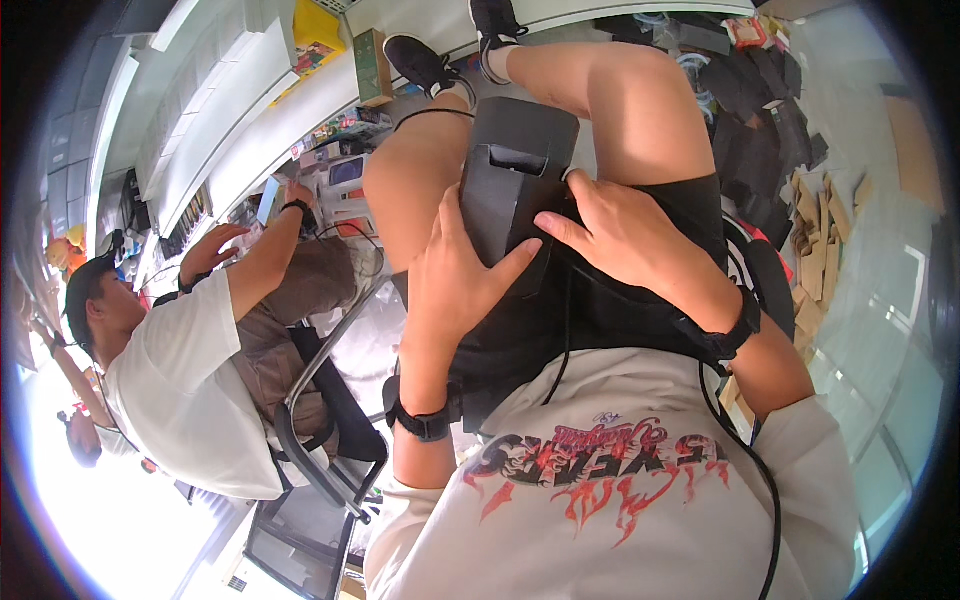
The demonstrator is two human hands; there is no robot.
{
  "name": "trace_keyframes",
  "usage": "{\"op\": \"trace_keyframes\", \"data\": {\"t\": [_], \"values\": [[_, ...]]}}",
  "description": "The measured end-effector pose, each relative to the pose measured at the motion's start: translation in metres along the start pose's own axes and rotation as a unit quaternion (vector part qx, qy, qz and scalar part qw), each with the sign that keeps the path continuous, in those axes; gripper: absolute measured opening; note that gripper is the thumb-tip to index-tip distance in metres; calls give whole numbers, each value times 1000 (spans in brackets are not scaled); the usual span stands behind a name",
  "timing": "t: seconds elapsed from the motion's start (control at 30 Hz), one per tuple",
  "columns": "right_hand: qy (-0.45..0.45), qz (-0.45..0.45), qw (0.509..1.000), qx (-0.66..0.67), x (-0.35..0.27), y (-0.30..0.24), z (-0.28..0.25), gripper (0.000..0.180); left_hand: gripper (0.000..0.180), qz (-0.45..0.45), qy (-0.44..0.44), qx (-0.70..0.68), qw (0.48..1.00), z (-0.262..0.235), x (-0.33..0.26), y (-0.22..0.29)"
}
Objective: The person assembles a black cardboard box by folding the precut panels into a hexagonal shape and tucking the tabs into the sides.
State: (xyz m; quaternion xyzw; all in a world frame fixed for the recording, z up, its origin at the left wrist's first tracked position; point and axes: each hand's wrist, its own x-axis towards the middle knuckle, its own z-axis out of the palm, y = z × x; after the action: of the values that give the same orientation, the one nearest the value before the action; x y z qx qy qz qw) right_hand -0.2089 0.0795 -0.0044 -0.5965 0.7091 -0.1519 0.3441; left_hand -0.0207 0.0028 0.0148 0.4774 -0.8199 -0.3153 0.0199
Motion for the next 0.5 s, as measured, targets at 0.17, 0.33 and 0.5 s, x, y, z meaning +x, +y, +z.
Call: {"op": "trace_keyframes", "data": {"t": [0.17,0.33,0.5], "values": [[14,-8,1000,2,2,-1,-1,53,94,7,3,21,1000,3,0,-3],[37,-19,999,10,3,1,1,53,90,62,53,28,996,6,0,-7],[43,-28,999,11,2,2,2,54,86,29,17,21,999,2,-2,-4]]}}
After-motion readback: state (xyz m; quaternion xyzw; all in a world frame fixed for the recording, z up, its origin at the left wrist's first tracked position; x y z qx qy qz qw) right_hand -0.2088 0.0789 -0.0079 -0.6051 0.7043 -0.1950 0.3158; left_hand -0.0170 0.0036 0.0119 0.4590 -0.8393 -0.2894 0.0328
